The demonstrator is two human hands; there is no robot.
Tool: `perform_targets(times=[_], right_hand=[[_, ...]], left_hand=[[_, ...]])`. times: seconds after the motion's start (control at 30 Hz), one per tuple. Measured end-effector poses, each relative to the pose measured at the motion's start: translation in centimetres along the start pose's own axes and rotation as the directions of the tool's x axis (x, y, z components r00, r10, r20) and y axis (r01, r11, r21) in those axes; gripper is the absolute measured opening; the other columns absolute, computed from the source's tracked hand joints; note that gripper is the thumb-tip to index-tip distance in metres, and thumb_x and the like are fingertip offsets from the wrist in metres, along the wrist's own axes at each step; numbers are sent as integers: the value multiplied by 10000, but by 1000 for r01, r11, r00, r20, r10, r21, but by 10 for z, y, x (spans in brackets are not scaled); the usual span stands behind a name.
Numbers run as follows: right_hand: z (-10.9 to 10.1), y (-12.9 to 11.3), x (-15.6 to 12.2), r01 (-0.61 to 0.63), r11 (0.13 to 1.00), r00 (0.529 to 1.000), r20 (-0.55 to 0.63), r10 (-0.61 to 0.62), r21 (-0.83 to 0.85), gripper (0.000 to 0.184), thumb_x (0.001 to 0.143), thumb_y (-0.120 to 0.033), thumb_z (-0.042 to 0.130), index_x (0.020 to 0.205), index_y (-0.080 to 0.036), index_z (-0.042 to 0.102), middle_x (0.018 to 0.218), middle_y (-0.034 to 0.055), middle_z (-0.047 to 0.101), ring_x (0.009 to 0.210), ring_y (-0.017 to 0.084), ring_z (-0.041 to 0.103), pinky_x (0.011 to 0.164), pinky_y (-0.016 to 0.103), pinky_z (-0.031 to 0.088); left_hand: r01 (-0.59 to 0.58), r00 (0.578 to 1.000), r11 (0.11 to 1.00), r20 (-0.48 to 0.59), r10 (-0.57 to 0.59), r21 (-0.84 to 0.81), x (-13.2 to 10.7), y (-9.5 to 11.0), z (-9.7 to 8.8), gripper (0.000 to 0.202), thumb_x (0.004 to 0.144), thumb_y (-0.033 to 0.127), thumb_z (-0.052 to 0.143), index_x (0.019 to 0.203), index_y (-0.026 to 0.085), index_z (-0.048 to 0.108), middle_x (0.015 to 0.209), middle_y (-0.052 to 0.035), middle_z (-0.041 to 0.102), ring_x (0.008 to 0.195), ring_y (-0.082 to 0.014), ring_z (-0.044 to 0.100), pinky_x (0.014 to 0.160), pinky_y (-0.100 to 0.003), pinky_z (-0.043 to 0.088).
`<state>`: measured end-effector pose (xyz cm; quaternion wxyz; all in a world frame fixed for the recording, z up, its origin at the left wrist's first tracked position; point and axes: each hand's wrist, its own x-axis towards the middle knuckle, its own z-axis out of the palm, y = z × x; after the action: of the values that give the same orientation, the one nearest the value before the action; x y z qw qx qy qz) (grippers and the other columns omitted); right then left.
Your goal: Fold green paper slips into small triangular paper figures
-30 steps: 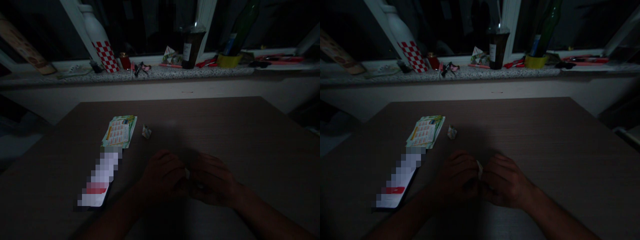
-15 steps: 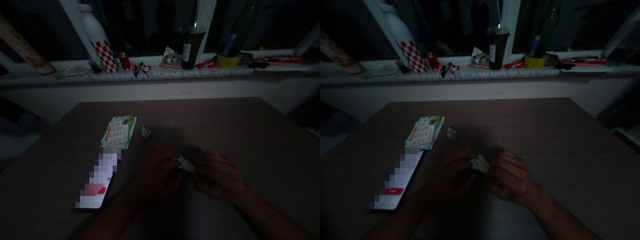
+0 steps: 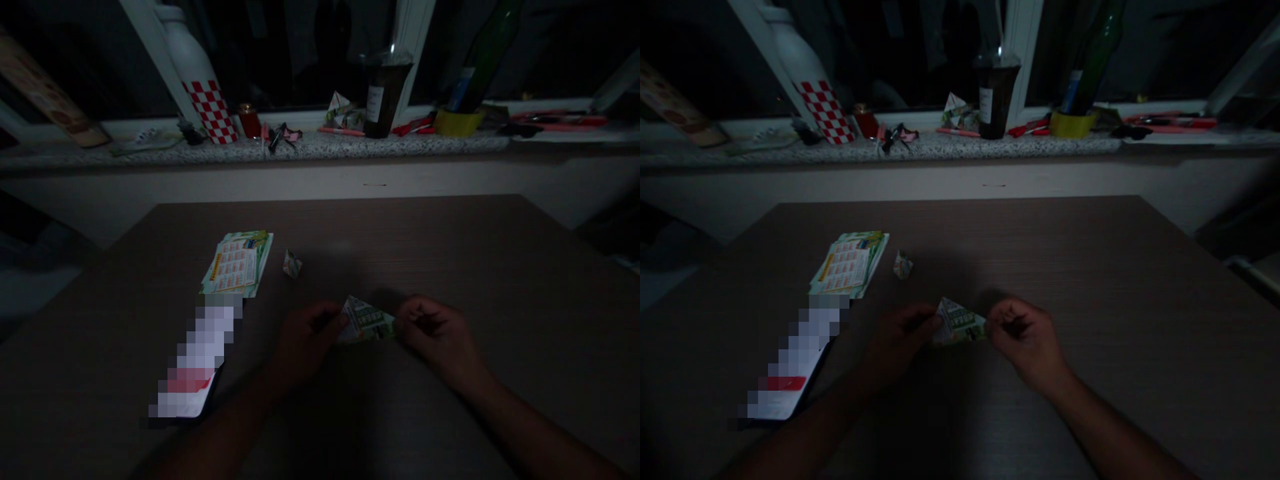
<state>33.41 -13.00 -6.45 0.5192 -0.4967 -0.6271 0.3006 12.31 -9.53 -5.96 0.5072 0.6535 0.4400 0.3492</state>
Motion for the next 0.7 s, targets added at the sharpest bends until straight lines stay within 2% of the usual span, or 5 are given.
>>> perform_targets(times=[0.13,0.2,0.33,0.47,0.7], right_hand=[[-4,3,3,66,993,993,103,-56,-97,18,779,-177,624,792,-179,613,689,8,612,609,139,590,548,242,503],[-5,4,4,182,966,968,205,-143,-186,143,749,-170,676,883,-182,627,820,41,634,742,172,618,652,287,526],[-5,8,4,338,886,895,400,-198,-316,244,756,-179,701,992,-186,639,980,81,644,919,220,619,793,367,521],[-5,10,5,375,835,837,535,-118,-402,144,810,-177,651,953,-189,657,918,62,647,895,221,597,819,396,485],[-6,6,4,378,835,823,559,-104,-400,156,837,-191,631,992,-191,649,991,63,638,966,221,573,884,391,453]], left_hand=[[79,997,997,-14,-79,18,4,0,-2,191,838,307,591,914,166,694,832,-33,735,726,-180,679,625,-278,533],[74,997,993,8,-75,89,6,-1,-3,185,847,288,575,923,164,690,838,-36,733,736,-182,678,634,-281,527],[-31,999,938,45,16,344,9,-5,1,182,864,259,543,944,171,680,844,-43,717,760,-196,658,676,-318,506],[-167,986,773,108,127,611,7,-6,0,186,858,252,553,997,183,655,919,-51,677,878,-221,601,815,-384,460],[-345,936,633,303,178,693,-3,0,-21,378,734,345,727,1057,198,597,1077,-55,585,1011,-236,518,899,-379,405]])
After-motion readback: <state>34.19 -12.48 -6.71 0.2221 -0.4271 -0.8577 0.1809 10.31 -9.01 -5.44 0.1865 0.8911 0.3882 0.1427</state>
